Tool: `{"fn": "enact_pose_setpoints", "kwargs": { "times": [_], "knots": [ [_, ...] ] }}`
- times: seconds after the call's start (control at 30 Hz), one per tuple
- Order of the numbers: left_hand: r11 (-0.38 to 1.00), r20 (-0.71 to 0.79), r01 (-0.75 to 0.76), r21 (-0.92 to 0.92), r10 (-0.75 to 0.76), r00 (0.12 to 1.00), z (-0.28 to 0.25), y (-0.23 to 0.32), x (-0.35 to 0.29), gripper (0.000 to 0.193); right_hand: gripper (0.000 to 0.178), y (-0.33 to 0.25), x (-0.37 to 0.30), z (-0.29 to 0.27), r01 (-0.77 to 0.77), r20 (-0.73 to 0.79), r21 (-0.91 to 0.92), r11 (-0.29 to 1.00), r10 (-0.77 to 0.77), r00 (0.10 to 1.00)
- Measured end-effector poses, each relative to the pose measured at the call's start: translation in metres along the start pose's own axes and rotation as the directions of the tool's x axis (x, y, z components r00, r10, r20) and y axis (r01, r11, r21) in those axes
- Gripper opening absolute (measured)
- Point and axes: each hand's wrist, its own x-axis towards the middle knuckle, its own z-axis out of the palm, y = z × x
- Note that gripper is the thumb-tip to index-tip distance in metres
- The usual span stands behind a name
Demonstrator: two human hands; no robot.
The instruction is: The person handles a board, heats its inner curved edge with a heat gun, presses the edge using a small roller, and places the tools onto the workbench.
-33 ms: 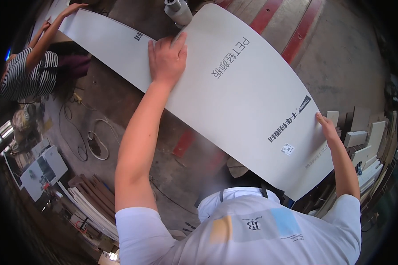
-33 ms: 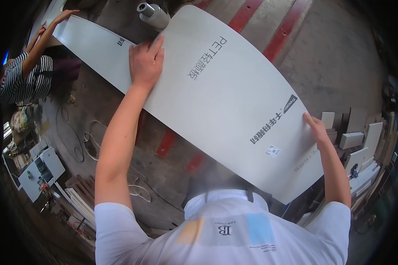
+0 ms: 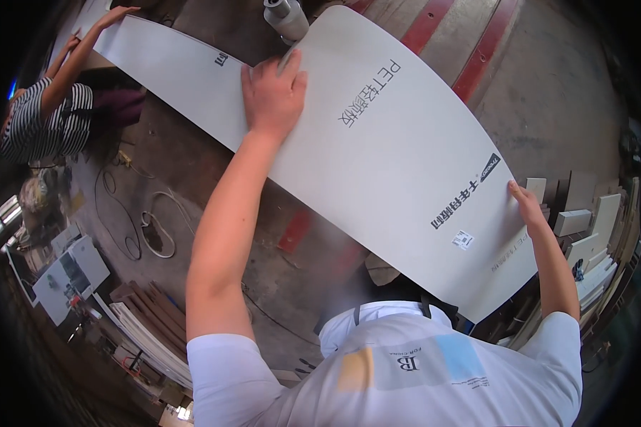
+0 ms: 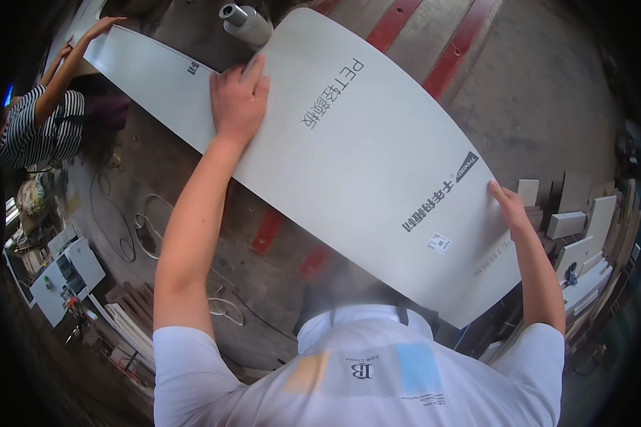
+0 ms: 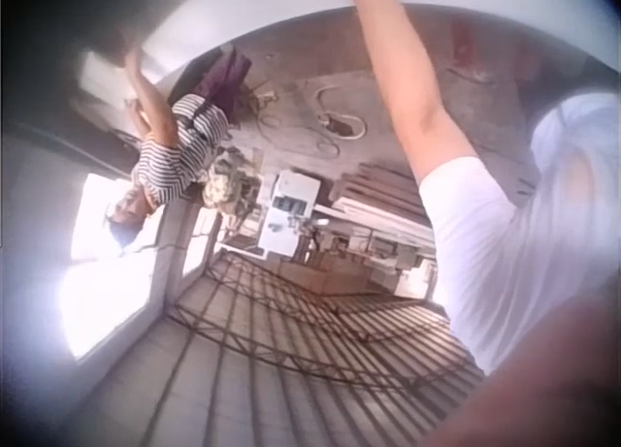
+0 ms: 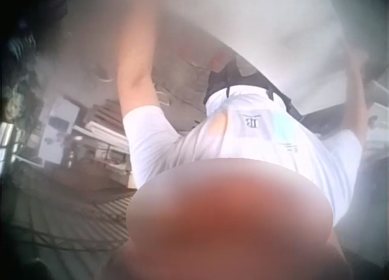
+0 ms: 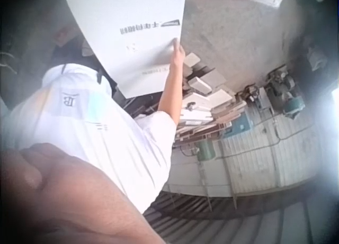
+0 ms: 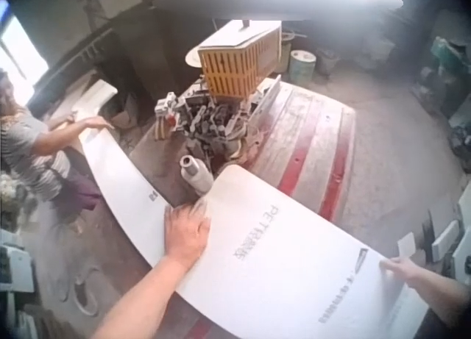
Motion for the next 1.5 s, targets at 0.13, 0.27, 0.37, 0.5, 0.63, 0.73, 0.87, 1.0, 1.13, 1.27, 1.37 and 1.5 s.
{"fn": "enact_pose_setpoints", "kwargs": {
  "times": [0.13, 0.27, 0.37, 0.5, 0.63, 0.73, 0.87, 1.0, 1.13, 1.27, 1.37, 1.5],
  "knots": [
    [0.995, -0.062, 0.025, 0.099, -0.018, 0.998, 0.014, 0.023, 0.022, 0.042, 0.081, -0.011, -0.006, -0.003, -0.013, 0.013, 0.024, 1.000, 0.013, 1.000],
    [0.999, -0.005, 0.045, 0.019, -0.045, 0.999, 0.016, 0.021, 0.025, 0.043, 0.080, -0.013, -0.009, -0.001, -0.001, 0.040, 0.044, 0.999, -0.001, 0.999],
    [0.996, 0.028, 0.086, -0.002, -0.086, 0.996, 0.015, 0.024, 0.028, 0.043, 0.079, -0.014, -0.006, -0.002, -0.020, 0.018, 0.037, 0.999, 0.019, 1.000],
    [0.997, 0.006, 0.071, 0.015, -0.072, 0.997, 0.015, 0.024, 0.026, 0.043, 0.080, -0.017, -0.007, -0.003, -0.014, 0.016, 0.036, 0.999, 0.014, 1.000],
    [0.997, -0.006, 0.077, 0.032, -0.076, 0.997, 0.019, 0.022, 0.024, 0.043, 0.082, -0.020, -0.009, -0.006, -0.013, -0.015, -0.017, 1.000, 0.013, 1.000],
    [0.997, -0.006, 0.077, 0.029, -0.077, 0.997, 0.018, 0.022, 0.023, 0.044, 0.083, -0.019, -0.006, -0.009, -0.014, -0.006, -0.014, 1.000, 0.014, 1.000],
    [0.995, -0.002, 0.086, 0.046, -0.086, 0.996, 0.015, 0.024, 0.021, 0.045, 0.083, -0.014, 0.001, -0.013, -0.011, 0.011, -0.024, 1.000, 0.012, 1.000],
    [0.995, 0.007, 0.087, 0.047, -0.088, 0.996, 0.016, 0.025, 0.017, 0.045, 0.083, -0.014, 0.006, -0.016, -0.004, -0.006, -0.038, 0.999, 0.003, 1.000],
    [0.994, 0.027, 0.107, 0.035, -0.108, 0.994, 0.013, 0.024, 0.015, 0.045, 0.084, -0.021, 0.007, -0.023, -0.025, 0.049, 0.007, 1.000, 0.025, 0.999],
    [0.983, 0.111, 0.173, 0.063, -0.179, 0.977, 0.000, 0.036, 0.019, 0.047, 0.084, -0.027, 0.010, -0.029, -0.003, 0.042, -0.047, 0.999, 0.005, 0.999],
    [0.952, 0.112, 0.134, 0.274, -0.170, 0.979, -0.004, 0.056, 0.025, 0.053, 0.081, -0.030, 0.015, -0.035, 0.002, 0.041, -0.073, 0.997, 0.001, 0.999],
    [0.996, 0.138, 0.092, 0.010, -0.093, 0.986, 0.013, 0.085, 0.036, 0.062, 0.078, -0.034, 0.022, -0.042, -0.004, 0.074, -0.074, 0.997, 0.010, 0.997]
  ]
}}
